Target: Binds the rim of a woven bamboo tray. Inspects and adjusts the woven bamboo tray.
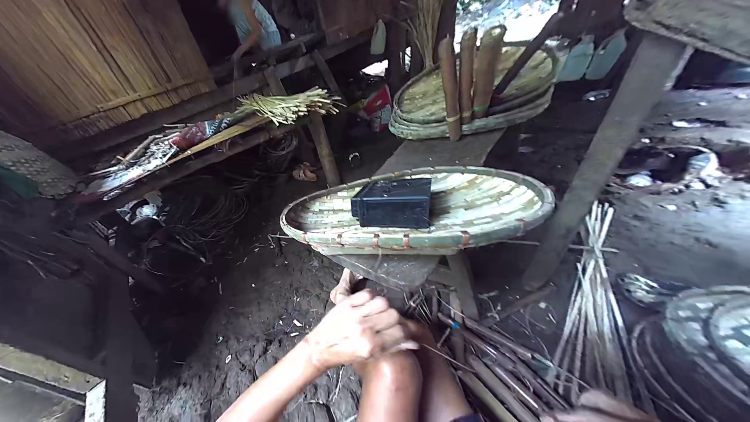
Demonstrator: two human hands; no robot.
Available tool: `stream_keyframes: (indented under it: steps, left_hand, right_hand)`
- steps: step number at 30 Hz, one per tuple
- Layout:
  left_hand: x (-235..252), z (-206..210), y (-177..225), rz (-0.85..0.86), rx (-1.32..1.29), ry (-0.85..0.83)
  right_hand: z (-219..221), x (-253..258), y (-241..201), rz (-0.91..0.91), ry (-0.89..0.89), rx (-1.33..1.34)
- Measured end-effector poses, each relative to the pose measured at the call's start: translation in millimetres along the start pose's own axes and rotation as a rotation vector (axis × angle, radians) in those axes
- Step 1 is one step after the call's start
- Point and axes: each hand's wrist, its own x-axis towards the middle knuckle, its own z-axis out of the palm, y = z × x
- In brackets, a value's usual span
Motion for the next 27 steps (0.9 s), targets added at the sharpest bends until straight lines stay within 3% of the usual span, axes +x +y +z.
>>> stream_keyframes:
  steps: [5, 10, 13, 17, 21, 27]
  left_hand:
    - [-50, -4, 18, -0.118, 0.016, -0.164]
    - [-26, 13, 52, -0.42, -0.233, -0.379]
    - [-8, 22, 52, -0.537, -0.334, -0.249]
    - [-4, 17, 37, -0.665, -0.344, -0.098]
    - [7, 9, 28, -0.664, -0.177, 0.034]
    - [16, -1, 15, -0.61, 0.026, 0.061]
  right_hand:
    - [28, 14, 15, -0.114, 0.261, -0.115]
    - [75, 77, -37, -0.265, 0.289, -0.225]
    - [87, 105, -66, -0.344, 0.393, -0.291]
    - [68, 121, -75, -0.334, 0.614, -0.276]
    - [70, 134, -85, -0.386, 0.635, -0.287]
    - [62, 144, -85, -0.36, 0.623, -0.195]
